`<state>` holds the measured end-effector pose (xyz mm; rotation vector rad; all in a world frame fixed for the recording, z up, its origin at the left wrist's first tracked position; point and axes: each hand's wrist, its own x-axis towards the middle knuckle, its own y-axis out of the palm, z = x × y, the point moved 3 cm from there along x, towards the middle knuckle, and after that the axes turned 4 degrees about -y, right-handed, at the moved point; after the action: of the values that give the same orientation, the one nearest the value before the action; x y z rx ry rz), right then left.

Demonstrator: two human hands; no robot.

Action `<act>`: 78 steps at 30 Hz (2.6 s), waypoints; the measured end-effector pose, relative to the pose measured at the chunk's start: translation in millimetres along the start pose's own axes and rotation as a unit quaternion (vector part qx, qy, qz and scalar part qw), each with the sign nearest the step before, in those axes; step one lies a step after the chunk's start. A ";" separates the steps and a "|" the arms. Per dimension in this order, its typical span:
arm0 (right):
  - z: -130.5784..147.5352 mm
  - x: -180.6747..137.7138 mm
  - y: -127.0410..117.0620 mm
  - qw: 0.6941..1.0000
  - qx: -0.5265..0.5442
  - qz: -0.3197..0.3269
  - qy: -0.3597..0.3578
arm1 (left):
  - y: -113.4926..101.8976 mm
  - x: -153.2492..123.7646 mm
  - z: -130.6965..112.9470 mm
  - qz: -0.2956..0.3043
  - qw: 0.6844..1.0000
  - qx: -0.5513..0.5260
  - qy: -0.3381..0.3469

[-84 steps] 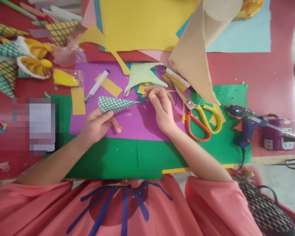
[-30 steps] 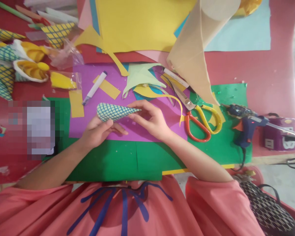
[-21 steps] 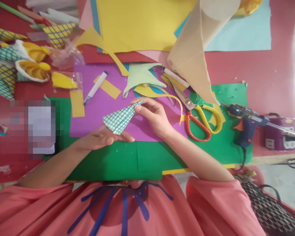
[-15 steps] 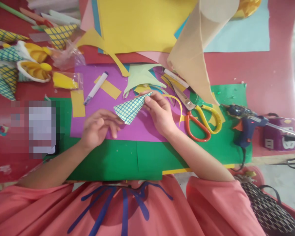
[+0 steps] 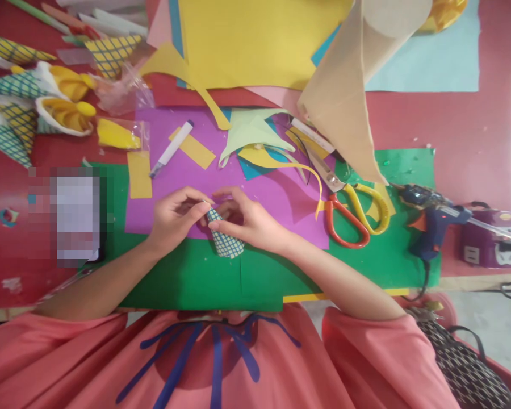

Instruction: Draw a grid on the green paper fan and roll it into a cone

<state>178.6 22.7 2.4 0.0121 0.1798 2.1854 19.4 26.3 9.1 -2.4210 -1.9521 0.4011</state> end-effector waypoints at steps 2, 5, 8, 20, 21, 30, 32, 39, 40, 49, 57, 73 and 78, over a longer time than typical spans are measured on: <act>-0.3 0.2 0.0 1.000 0.004 -0.003 0.016 | -0.5 0.8 0.6 -0.011 1.000 -0.014 -0.008; -0.4 0.9 -1.0 1.000 0.011 -0.018 0.010 | -1.4 1.6 0.5 -0.023 0.999 -0.025 -0.009; -0.7 1.5 -2.2 1.000 0.011 -0.024 0.004 | -1.4 1.8 -0.1 -0.015 0.999 -0.027 -0.010; -0.7 2.3 -3.5 0.999 -0.008 -0.033 -0.018 | 0.7 0.4 2.7 0.054 0.998 0.001 -0.035; -1.1 2.3 -3.8 0.999 -0.001 -0.034 -0.019 | 0.7 0.3 1.8 0.061 0.998 0.000 -0.033; -0.4 2.2 -5.4 0.999 -0.016 -0.035 -0.026 | 1.3 1.0 1.4 0.058 0.998 0.028 -0.028; 0.2 2.3 -6.2 0.999 -0.015 -0.041 -0.030 | 0.7 0.9 1.7 0.053 0.998 0.007 -0.029; -0.8 1.6 -8.1 0.998 -0.022 -0.042 -0.031 | -2.8 2.1 3.3 0.017 0.999 -0.044 -0.022; 0.0 1.7 -9.0 0.998 -0.029 -0.045 -0.038 | -3.4 2.9 4.5 0.008 0.998 -0.053 -0.021; 9.4 2.1 -35.1 0.981 -0.046 -0.181 -0.049 | -8.1 7.8 7.7 -0.038 0.992 -0.120 0.024; 8.3 4.3 -38.5 0.991 -0.027 -0.130 -0.026 | -9.7 -1.0 2.9 -0.065 0.995 -0.036 0.069; 21.4 -2.7 -25.4 0.861 -0.412 -0.104 -0.280 | -11.4 -6.8 -5.2 -0.082 0.964 0.138 0.212; 21.4 -3.1 -25.4 0.852 -0.418 -0.105 -0.297 | -11.7 -5.5 -4.7 -0.089 0.959 0.128 0.237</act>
<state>202.5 37.4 20.4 0.1671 -1.0702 1.7758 8.0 24.3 16.7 -1.9365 -1.7553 0.0523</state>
